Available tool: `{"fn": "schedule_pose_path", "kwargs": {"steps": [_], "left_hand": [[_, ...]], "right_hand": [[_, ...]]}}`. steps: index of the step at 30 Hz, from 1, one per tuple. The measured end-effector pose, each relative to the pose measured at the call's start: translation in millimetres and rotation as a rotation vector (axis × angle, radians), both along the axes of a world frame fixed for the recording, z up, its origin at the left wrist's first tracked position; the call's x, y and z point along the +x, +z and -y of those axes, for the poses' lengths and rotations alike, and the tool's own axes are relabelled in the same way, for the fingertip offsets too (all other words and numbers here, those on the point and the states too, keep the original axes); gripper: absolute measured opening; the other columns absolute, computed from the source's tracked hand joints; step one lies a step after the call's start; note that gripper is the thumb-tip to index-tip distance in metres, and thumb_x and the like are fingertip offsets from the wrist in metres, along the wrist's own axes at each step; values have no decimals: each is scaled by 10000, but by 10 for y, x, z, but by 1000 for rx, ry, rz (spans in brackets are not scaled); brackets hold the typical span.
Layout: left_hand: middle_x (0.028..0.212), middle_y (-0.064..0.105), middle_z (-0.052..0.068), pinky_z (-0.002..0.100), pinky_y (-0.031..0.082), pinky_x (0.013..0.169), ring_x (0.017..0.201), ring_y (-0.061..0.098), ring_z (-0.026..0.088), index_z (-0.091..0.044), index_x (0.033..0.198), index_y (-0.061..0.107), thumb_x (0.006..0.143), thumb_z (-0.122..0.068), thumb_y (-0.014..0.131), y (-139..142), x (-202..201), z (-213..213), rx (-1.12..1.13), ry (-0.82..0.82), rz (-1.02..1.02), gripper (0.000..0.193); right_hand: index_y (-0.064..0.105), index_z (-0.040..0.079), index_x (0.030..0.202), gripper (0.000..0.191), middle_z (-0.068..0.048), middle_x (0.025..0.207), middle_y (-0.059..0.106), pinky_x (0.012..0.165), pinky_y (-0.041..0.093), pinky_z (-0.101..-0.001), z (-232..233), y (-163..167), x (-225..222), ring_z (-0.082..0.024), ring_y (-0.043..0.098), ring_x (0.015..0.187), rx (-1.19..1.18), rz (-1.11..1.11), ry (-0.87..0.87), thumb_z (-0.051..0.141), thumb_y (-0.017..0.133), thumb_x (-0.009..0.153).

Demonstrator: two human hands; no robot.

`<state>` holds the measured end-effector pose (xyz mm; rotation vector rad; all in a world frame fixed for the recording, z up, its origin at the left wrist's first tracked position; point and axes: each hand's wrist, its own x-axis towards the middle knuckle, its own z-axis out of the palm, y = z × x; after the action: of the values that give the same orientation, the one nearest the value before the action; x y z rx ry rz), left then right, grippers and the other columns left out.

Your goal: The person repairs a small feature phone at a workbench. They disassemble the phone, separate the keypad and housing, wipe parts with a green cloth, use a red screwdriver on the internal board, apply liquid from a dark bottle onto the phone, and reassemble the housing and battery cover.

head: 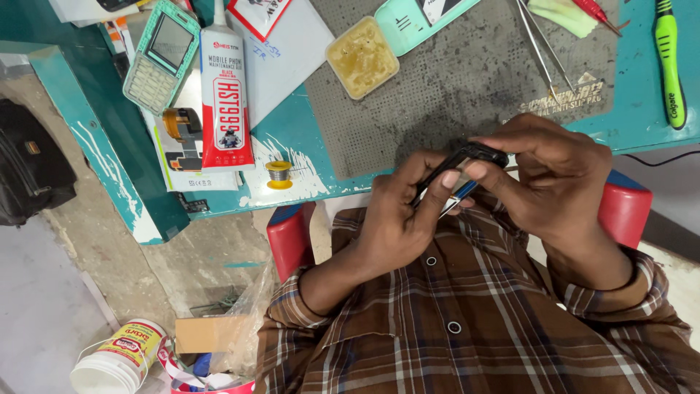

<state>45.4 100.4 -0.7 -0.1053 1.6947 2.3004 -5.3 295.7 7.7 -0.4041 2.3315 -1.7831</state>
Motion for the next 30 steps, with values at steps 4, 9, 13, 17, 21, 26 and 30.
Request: {"fn": "schedule_pose_path", "kwargs": {"steps": [4,9,13,17,21,26,30], "left_hand": [[1000,737,124,259,639,726,884,756,145,57,1228,579,1144,-194,526,-37,-12,-7,52,-6,71,270],[962,716,111,254,613,661,803,740,142,51,1189,570,1135,-181,520,-118,-20,-8,130,-2,150,243],[964,727,105,253,617,687,832,744,136,44,1177,576,1135,-174,531,-99,-27,-23,-3,7,67,227],[917,742,90,244,617,640,779,755,123,35,1157,592,1104,-178,546,-36,-82,-5,-90,-33,89,224],[849,761,106,246,584,601,750,794,129,25,1210,621,1076,-163,589,10,-116,60,-284,-249,109,233],[1255,669,111,271,616,859,1074,702,149,-14,1451,432,978,3,718,-49,-154,170,103,92,24,553],[1327,592,79,301,570,1067,1150,658,142,-21,1524,412,938,93,789,-191,-124,104,99,254,-102,706]], "right_hand": [[699,-31,1186,267,-85,953,689,520,315,-163,9,-32,-6,15,525,664,-86,22,11,-66,817,949],[699,-63,1171,308,-108,934,686,528,295,-175,-26,-7,-29,-8,472,621,-5,134,-4,-91,795,880],[689,-60,1193,341,-104,934,692,544,315,-189,1,10,-38,-16,499,633,29,98,-10,-98,807,875],[656,-63,1227,336,-102,1024,678,753,520,-242,2,-27,-79,-68,650,906,-137,160,80,-96,737,903],[709,-60,1171,296,-98,938,671,645,377,-200,-92,-127,-90,-65,523,731,-33,198,100,-77,776,883],[671,-56,1192,208,-139,997,696,710,468,-209,-136,-354,15,-111,632,805,-316,410,-255,-90,714,991],[576,-26,1143,234,-143,1085,688,887,571,-233,-44,-522,161,-134,707,981,-688,385,-269,-141,709,989]]}}
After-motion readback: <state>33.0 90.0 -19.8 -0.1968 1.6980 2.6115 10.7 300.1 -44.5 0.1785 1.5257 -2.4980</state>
